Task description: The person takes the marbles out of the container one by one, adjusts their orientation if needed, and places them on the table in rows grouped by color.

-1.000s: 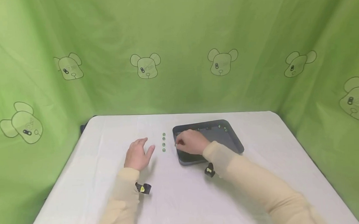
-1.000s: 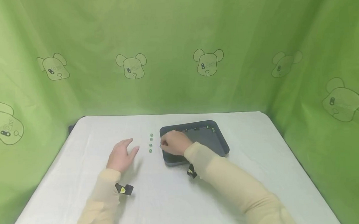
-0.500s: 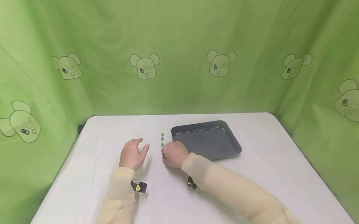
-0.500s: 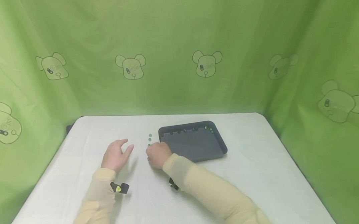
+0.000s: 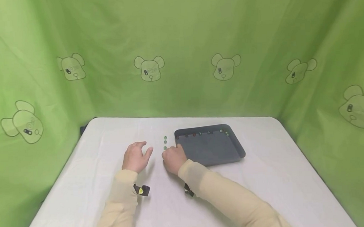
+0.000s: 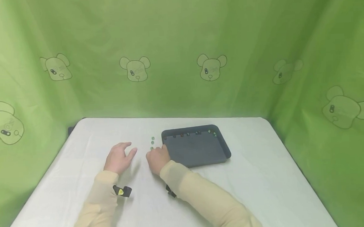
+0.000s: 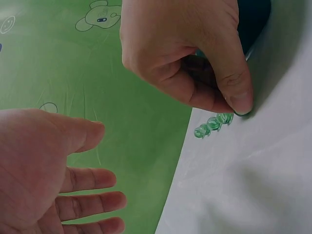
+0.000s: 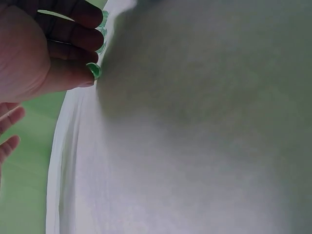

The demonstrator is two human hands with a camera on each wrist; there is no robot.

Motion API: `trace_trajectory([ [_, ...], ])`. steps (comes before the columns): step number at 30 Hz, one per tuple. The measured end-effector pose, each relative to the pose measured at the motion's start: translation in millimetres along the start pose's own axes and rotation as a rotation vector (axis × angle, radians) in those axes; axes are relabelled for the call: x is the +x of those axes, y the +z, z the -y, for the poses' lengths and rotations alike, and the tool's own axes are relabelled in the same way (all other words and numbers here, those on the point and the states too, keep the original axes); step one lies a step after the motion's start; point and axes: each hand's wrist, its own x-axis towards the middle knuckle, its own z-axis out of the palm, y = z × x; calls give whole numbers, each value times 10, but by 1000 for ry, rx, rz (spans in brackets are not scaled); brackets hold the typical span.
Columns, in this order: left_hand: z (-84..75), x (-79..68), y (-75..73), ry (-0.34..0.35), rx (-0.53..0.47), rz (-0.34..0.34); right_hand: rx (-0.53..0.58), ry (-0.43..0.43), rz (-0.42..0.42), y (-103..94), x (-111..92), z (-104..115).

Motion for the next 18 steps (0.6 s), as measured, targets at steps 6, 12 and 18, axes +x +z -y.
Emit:
trace_trajectory([
  [6, 3, 0, 26, -2, 5, 17, 40, -25, -37, -37, -55, -47],
  [12, -40, 4, 69, 26, 3, 21, 117, -37, -105, -136, -186, -222],
  [18, -171, -37, 179, 116, -14, 70, 234, 27, -157, -206, -403, -632],
])
